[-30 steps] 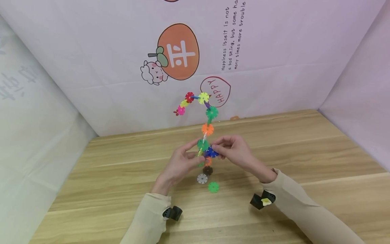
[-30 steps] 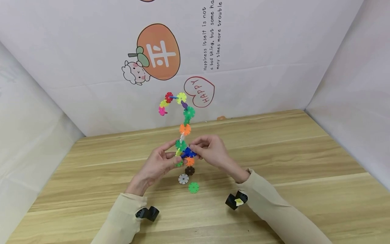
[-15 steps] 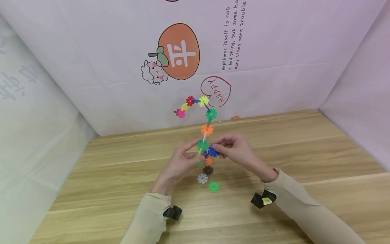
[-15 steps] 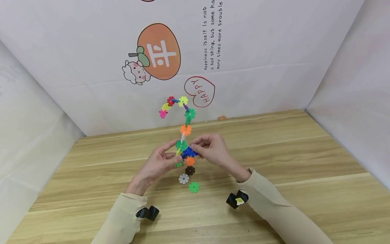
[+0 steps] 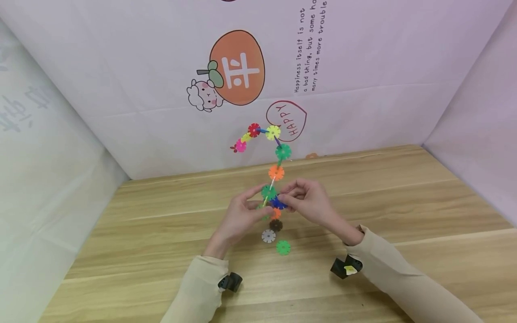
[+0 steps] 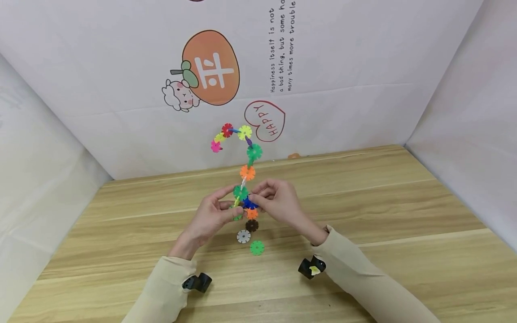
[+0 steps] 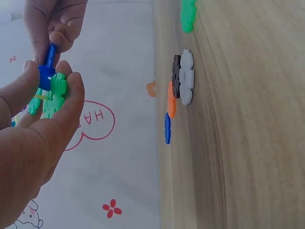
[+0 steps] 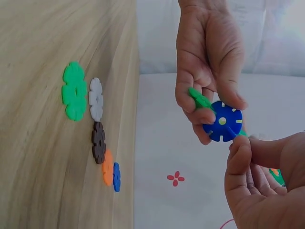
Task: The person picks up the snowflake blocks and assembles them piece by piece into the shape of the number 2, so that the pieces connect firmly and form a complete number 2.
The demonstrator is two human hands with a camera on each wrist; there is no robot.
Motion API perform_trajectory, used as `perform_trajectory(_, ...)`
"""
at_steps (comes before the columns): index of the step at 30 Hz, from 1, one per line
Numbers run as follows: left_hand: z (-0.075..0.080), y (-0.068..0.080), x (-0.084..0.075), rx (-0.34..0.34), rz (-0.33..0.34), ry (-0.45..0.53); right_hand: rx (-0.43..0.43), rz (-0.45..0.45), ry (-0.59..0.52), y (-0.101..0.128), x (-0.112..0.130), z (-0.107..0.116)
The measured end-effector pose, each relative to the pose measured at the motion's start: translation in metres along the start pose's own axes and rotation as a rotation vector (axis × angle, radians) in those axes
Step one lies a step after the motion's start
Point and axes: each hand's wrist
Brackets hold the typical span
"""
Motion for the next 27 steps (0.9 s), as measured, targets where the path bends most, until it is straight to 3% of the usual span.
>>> perform_trajectory(9, 0.002, -0.0012, -0.0011, -0.05, -0.038, -0.104, 0.008, 0.01, -0.028, 0.0, 0.0006, -0.0001)
perform_trajectory(16, 0.0034, 0.0001, -0.0012, -0.016, -0.049, -0.104, 0.039, 0.045, -0.026, 0.0008, -0.0018, -0.0026)
perform_trajectory(27, 0.0004, -0.0001, 0.0009, 0.002, -0.084, -0.141, -0.008, 0.082, 0.031, 0.0026, 0.0004, -0.004)
Point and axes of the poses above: each hand's wrist, its own y-axis away from the middle knuckle, its own z-axis out of the back of the hand, x = y × z, and after that the axes turned 12 degrees about -z, right-handed
